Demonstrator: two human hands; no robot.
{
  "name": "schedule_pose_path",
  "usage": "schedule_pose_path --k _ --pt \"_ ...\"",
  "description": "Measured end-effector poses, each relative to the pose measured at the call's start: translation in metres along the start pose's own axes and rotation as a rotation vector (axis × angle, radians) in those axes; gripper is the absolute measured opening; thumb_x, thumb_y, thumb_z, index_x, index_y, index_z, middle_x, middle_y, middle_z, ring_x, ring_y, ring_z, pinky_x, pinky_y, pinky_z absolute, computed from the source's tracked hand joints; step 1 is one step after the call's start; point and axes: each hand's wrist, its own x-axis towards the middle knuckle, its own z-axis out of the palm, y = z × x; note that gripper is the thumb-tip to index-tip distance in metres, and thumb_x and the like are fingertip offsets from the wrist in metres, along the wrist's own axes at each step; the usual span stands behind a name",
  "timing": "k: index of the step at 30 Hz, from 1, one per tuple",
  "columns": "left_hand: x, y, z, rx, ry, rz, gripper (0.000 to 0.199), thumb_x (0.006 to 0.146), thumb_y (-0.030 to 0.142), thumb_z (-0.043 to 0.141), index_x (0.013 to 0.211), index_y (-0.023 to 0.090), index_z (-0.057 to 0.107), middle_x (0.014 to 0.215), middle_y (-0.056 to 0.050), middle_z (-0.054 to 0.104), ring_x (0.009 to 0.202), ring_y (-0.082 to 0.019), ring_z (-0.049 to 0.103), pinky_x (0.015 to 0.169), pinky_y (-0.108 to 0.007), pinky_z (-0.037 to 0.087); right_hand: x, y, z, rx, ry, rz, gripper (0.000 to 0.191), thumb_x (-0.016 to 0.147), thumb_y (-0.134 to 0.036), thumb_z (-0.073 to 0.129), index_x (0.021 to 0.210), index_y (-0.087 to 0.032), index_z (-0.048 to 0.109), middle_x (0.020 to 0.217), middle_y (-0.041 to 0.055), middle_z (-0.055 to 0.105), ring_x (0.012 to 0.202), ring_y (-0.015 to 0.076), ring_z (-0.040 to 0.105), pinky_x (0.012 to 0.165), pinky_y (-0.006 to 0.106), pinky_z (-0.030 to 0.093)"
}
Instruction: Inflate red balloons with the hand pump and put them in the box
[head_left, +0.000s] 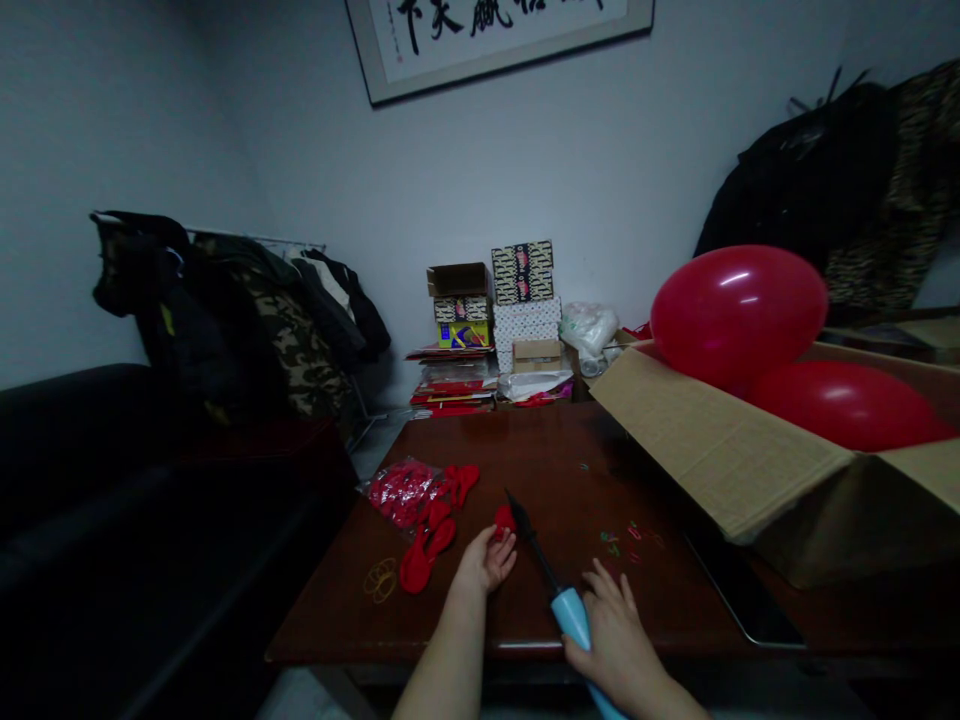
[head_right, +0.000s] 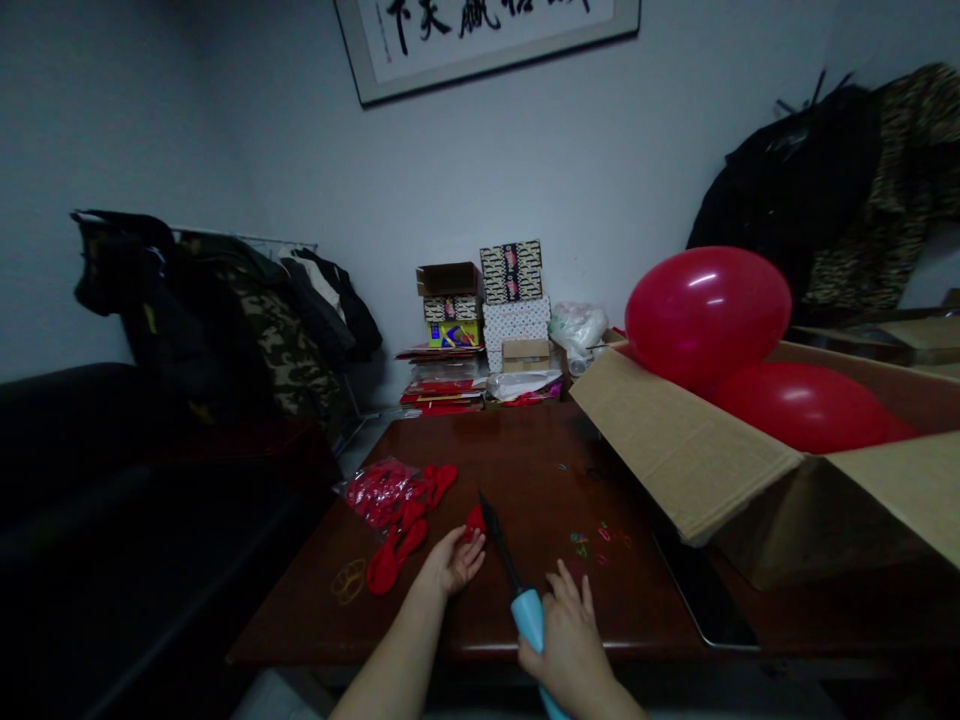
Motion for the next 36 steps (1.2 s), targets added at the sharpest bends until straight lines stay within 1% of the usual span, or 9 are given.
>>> schedule_pose_path --k 5,7,11,15,18,21,25,31,36 --pt "0.006 -0.003 0.001 -0.398 -0.043 -0.19 0.012 0.078 0.027 0.057 0.072 0.017 0.055 0.072 -0.003 0.067 0.069 -0.015 0.066 0.067 -0.027 0.048 -0.032 0.011 -0.005 0.024 -0.129 -0.09 0.045 0.062 -0.041 0.057 0.1 -0.017 0.063 0.134 0.0144 0.043 0.134 0.0329 0.017 0.109 0.052 0.005" --pt "0.008 -0.004 0.003 -0.446 -0.057 -0.194 0.009 0.079 0.025 0.056 0.075 0.016 0.055 0.074 -0.004 0.068 0.07 -0.016 0.066 0.066 -0.027 0.048 -0.04 0.02 0.001 0.038 -0.17 -0.142 0.048 0.065 -0.04 0.055 0.105 -0.014 0.062 0.136 0.0151 0.041 0.133 0.0344 0.017 0.108 0.056 0.005" --pt "0.012 -0.006 0.006 -0.54 -0.098 -0.161 0.007 0.081 0.023 0.054 0.08 0.016 0.056 0.079 -0.005 0.069 0.074 -0.019 0.067 0.072 -0.031 0.047 -0.051 0.033 0.014 0.05 -0.213 -0.168 0.034 0.081 -0.027 0.037 0.101 -0.018 0.064 0.134 0.0114 0.044 0.132 0.0315 0.023 0.106 0.06 0.01" --pt "0.012 -0.009 0.008 -0.561 -0.085 -0.153 0.005 0.079 0.021 0.057 0.082 0.016 0.056 0.079 -0.005 0.069 0.073 -0.018 0.067 0.073 -0.031 0.047 -0.054 0.033 0.015 0.038 -0.242 -0.143 0.035 0.082 -0.025 0.034 0.099 -0.019 0.064 0.134 0.0102 0.045 0.132 0.0307 0.023 0.106 0.059 0.012" --pt "0.01 -0.01 0.008 -0.55 -0.065 -0.153 0.006 0.077 0.02 0.059 0.081 0.016 0.057 0.078 -0.005 0.069 0.072 -0.018 0.067 0.07 -0.029 0.048 -0.053 0.029 0.007 0.032 -0.268 -0.119 0.036 0.079 -0.035 0.042 0.1 -0.016 0.064 0.135 0.0136 0.043 0.132 0.0333 0.02 0.106 0.059 0.009" --pt "0.008 -0.011 0.008 -0.519 -0.085 -0.153 0.006 0.077 0.019 0.06 0.081 0.015 0.058 0.078 -0.005 0.07 0.072 -0.017 0.068 0.064 -0.026 0.048 -0.05 0.025 -0.004 0.011 -0.282 -0.087 0.05 0.069 -0.044 0.054 0.106 -0.012 0.061 0.136 0.0169 0.041 0.133 0.0358 0.017 0.106 0.058 0.005" --pt "0.007 -0.014 0.007 -0.478 -0.129 -0.139 0.009 0.075 0.017 0.062 0.082 0.013 0.059 0.077 -0.006 0.07 0.074 -0.017 0.068 0.062 -0.023 0.048 -0.049 0.021 -0.012 -0.014 -0.27 -0.06 0.051 0.065 -0.042 0.055 0.106 -0.012 0.061 0.135 0.0171 0.042 0.133 0.0345 0.019 0.107 0.055 0.004" --pt "0.007 -0.015 0.01 -0.446 -0.067 -0.113 0.007 0.076 0.016 0.061 0.081 0.012 0.06 0.075 -0.007 0.07 0.069 -0.017 0.068 0.06 -0.023 0.049 -0.049 0.024 -0.012 0.023 -0.31 -0.072 0.055 0.065 -0.043 0.056 0.109 -0.011 0.06 0.136 0.0174 0.041 0.133 0.0355 0.019 0.107 0.057 0.003" --pt "0.006 -0.016 0.008 -0.443 -0.119 -0.104 0.007 0.075 0.017 0.061 0.081 0.012 0.06 0.075 -0.007 0.07 0.072 -0.018 0.068 0.059 -0.023 0.048 -0.049 0.027 -0.015 0.016 -0.321 -0.066 0.054 0.065 -0.043 0.056 0.109 -0.012 0.06 0.136 0.0165 0.041 0.133 0.035 0.019 0.107 0.056 0.004"
